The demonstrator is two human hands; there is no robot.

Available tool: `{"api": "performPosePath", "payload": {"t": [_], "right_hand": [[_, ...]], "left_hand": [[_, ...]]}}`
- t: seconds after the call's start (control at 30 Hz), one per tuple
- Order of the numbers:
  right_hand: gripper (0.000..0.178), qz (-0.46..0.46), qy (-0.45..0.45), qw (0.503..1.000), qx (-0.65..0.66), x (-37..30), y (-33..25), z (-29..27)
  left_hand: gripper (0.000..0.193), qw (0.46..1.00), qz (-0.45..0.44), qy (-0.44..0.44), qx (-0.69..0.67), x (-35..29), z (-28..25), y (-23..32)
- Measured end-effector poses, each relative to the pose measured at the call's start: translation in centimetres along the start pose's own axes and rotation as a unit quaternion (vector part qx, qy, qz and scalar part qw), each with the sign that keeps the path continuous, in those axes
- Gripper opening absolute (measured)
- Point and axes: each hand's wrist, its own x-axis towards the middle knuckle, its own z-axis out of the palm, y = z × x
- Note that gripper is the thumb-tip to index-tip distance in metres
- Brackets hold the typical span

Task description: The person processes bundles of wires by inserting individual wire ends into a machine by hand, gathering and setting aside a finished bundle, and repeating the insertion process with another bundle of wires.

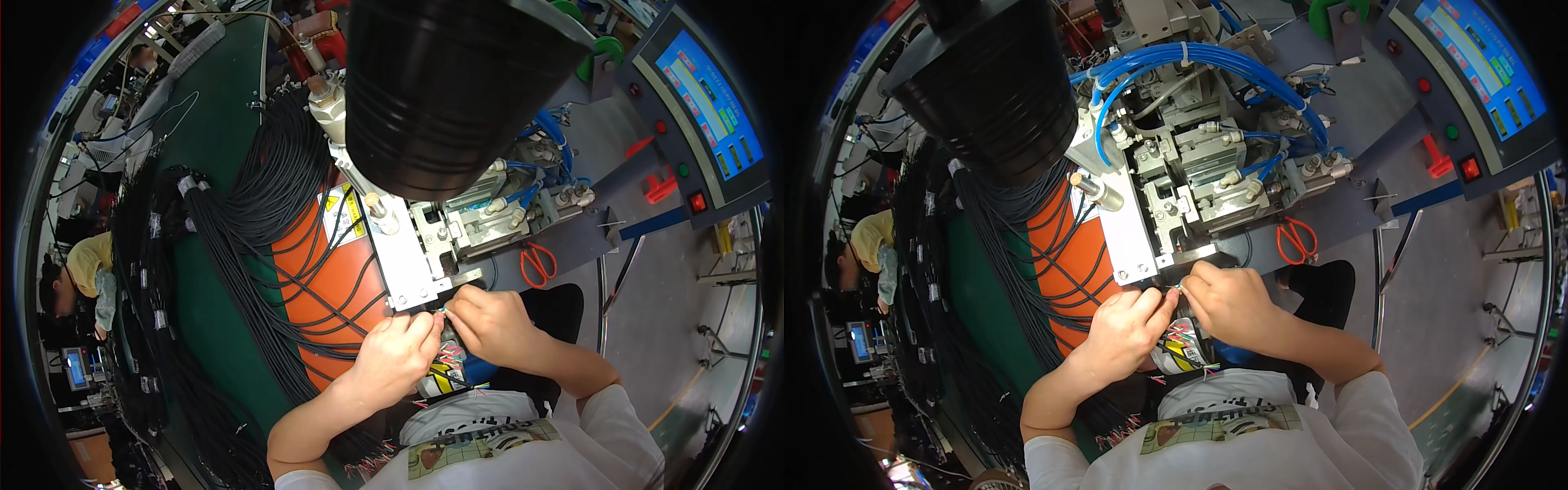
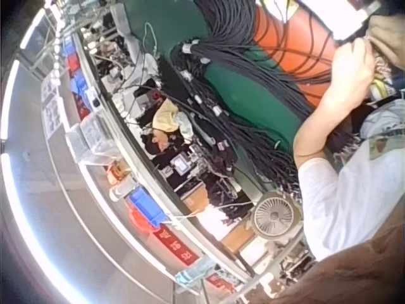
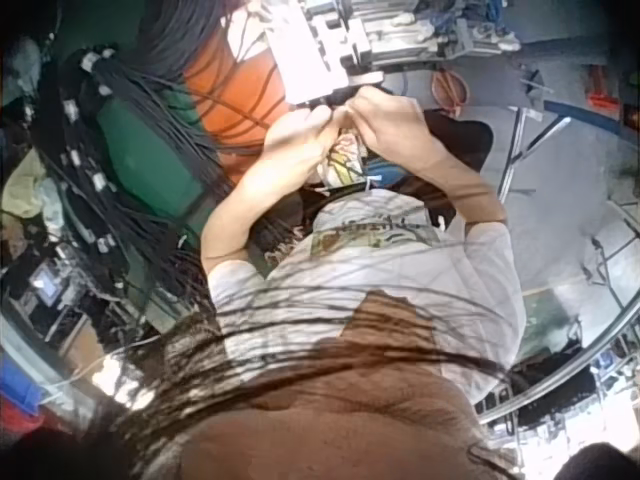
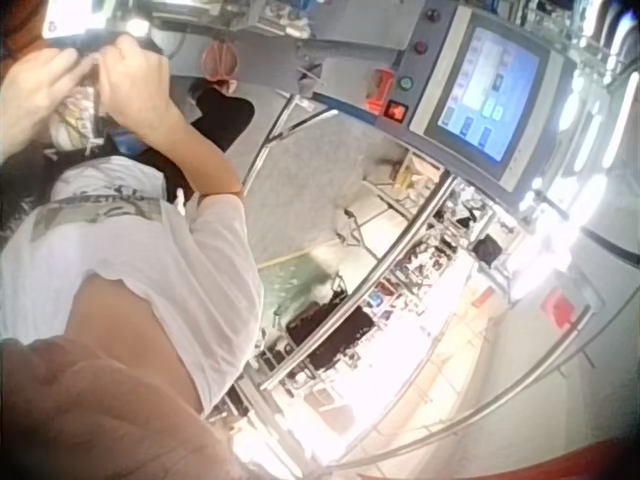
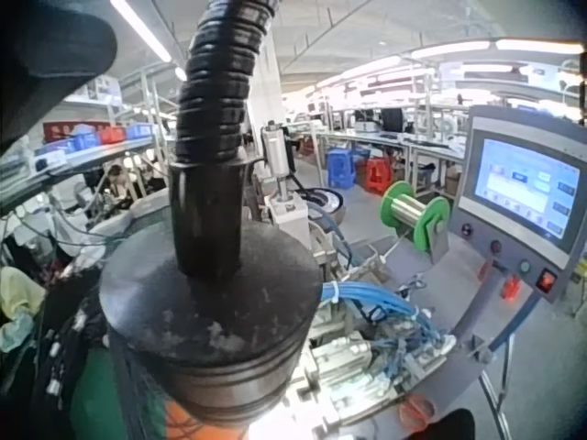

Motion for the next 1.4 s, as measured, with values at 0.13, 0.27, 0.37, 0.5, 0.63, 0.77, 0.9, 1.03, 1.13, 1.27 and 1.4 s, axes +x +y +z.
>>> {"api": "performPosePath", "payload": {"t": [0.13, 0.27, 0.37, 0.5, 0.63, 0.77, 0.9, 1.03, 1.13, 1.27, 1.4], "right_hand": [[0.008, -0.018, 0.124, 0.989, 0.082, -0.1, 0.5, 0.9], [0.009, 0.021, 0.068, 0.990, 0.120, 0.3, 1.3, 0.7], [0.009, 0.108, 0.022, 0.963, 0.246, 0.0, 1.6, 1.1], [0.007, 0.121, 0.010, 0.968, 0.220, -0.3, 1.3, 0.8], [0.017, 0.080, 0.030, 0.979, 0.183, -0.7, -0.3, -0.6], [0.030, 0.002, -0.024, 0.929, 0.368, -0.5, -0.6, -0.1], [0.019, 0.089, -0.020, 0.889, 0.448, -0.2, -0.5, 0.2], [0.023, 0.135, -0.013, 0.815, 0.564, -0.9, -0.2, 1.0], [0.024, 0.157, 0.012, 0.756, 0.635, -1.1, -0.2, 1.4], [0.026, 0.192, -0.036, 0.702, 0.685, -0.6, 0.5, 0.9], [0.016, 0.090, 0.015, 0.787, 0.611, -0.5, 0.4, 1.5]], "left_hand": [[0.043, 0.999, -0.013, 0.032, -0.014, -0.2, 0.7, -0.2], [0.042, 0.998, -0.037, 0.044, -0.010, 0.2, 0.4, 0.1], [0.047, 0.979, -0.110, 0.107, -0.137, -1.6, 0.5, 0.0], [0.046, 0.981, -0.105, 0.146, -0.076, -3.1, 1.1, -0.9], [0.032, 0.979, -0.153, 0.129, -0.045, -3.2, 1.6, -0.6], [0.024, 0.967, -0.157, 0.128, -0.152, -2.6, 1.3, -0.9], [0.034, 0.943, -0.106, 0.163, -0.270, -2.5, 1.0, -0.9], [0.027, 0.944, -0.102, 0.205, -0.239, -1.8, 0.5, -0.1], [0.015, 0.934, -0.113, 0.223, -0.254, -1.1, 0.6, 0.1], [0.010, 0.897, -0.189, 0.149, -0.371, -1.4, 1.0, -0.3], [0.028, 0.889, -0.132, 0.094, -0.429, -1.3, 1.4, -0.8]]}}
